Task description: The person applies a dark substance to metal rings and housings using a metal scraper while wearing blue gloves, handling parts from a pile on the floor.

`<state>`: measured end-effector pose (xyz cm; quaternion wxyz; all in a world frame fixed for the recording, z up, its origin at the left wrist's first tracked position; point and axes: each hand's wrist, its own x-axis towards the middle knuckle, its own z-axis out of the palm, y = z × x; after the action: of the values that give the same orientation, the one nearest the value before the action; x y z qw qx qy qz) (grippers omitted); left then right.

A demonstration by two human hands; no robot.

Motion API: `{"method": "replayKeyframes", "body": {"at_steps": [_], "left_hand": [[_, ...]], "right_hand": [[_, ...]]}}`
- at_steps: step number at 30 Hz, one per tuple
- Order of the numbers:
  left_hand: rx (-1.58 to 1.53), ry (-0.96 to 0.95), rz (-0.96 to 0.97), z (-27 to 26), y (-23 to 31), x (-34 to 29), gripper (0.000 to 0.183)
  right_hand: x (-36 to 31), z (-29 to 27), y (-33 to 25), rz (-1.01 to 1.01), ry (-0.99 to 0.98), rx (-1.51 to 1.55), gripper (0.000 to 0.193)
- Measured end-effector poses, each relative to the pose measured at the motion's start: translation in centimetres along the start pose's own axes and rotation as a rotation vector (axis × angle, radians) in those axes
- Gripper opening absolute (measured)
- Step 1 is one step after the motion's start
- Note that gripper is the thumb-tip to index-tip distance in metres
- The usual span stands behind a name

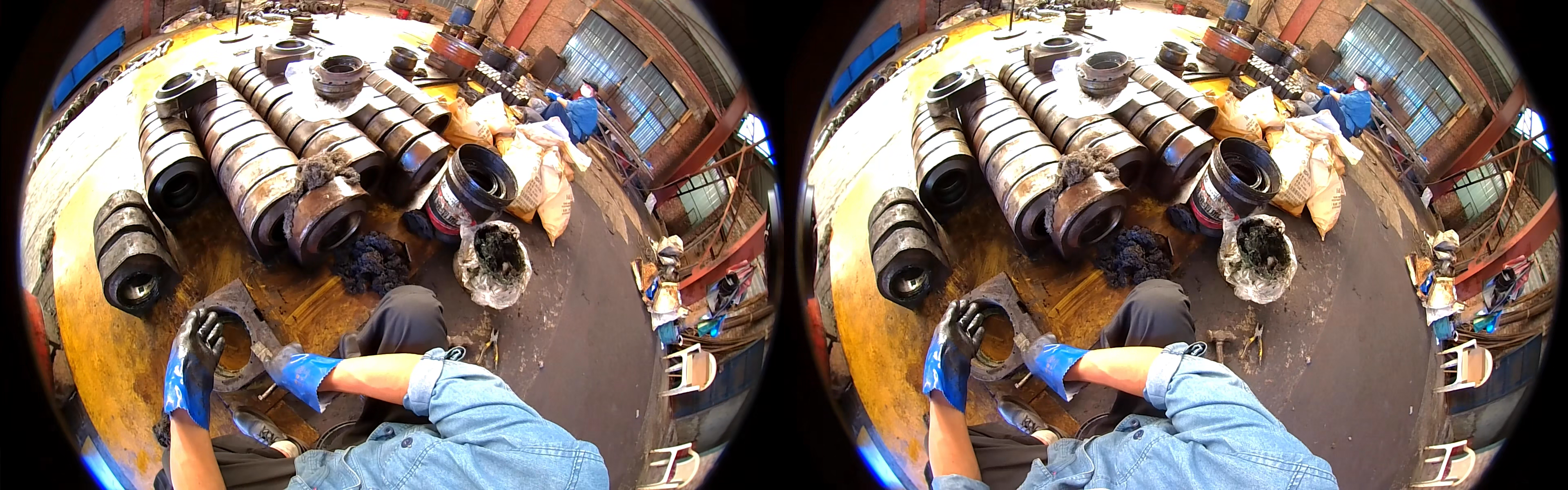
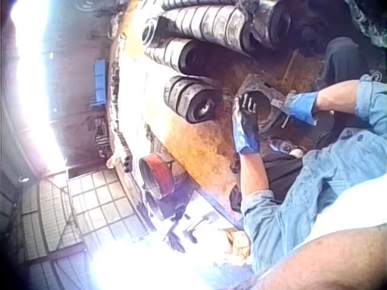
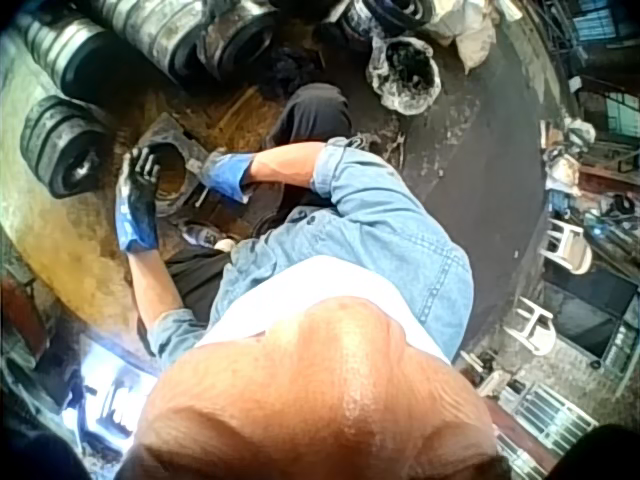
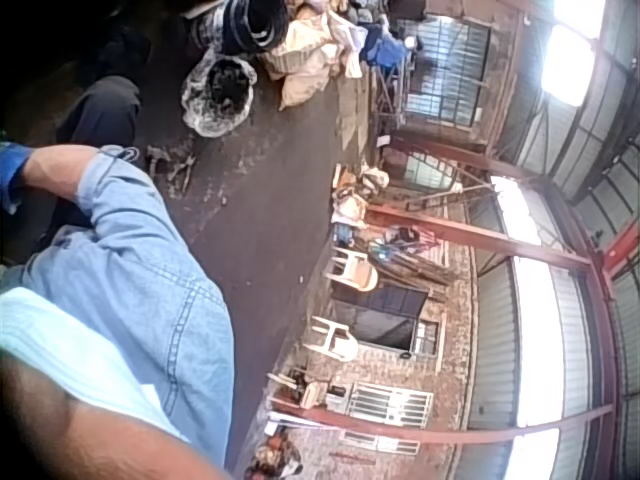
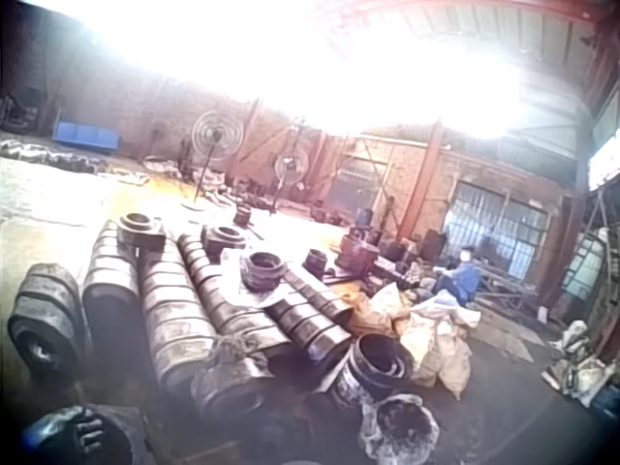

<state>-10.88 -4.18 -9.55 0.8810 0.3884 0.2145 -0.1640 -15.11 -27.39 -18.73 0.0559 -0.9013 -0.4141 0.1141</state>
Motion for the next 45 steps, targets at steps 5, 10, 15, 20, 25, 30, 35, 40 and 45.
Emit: {"method": "replayKeyframes", "body": {"at_steps": [5,10,15,20,25,30,35,40,45], "left_hand": [[0.009,0.017,0.001,0.5,0.1,-0.3,0.05],[0.009,0.022,0.001,0.3,0.2,-0.3,0.049],[-0.009,0.01,-0.001,0.7,0.1,-0.5,0.046],[-0.015,0.008,-0.003,0.3,0.2,-0.5,0.046],[-0.004,-0.004,-0.001,0.1,0.2,-0.5,0.048],[0.01,0.059,0.005,1.4,0.2,-0.9,0.045],[0.011,-0.04,0.01,0.2,0.2,-0.8,0.051],[0.006,0.011,-0.004,0.4,0.2,-0.4,0.05],[0.003,0.017,-0.004,0.1,0.1,-0.2,0.049]], "right_hand": [[-0.2,-0.7,0.0,0.022,0.006,0.064,0.021],[-0.6,-1.5,0.0,-0.012,0.043,0.089,0.023],[-0.4,1.0,0.3,0.003,0.157,0.07,0.022],[-0.7,-0.1,-0.2,0.018,0.149,0.043,0.022],[-1.1,-2.1,0.0,-0.038,0.07,0.072,0.023],[-0.1,-0.4,-0.2,0.04,0.04,0.064,0.022],[-0.2,0.5,0.1,0.008,0.076,0.063,0.022],[-0.5,0.3,-0.1,0.013,0.117,0.045,0.021],[-0.6,-0.1,0.2,-0.029,0.06,0.087,0.049]]}}
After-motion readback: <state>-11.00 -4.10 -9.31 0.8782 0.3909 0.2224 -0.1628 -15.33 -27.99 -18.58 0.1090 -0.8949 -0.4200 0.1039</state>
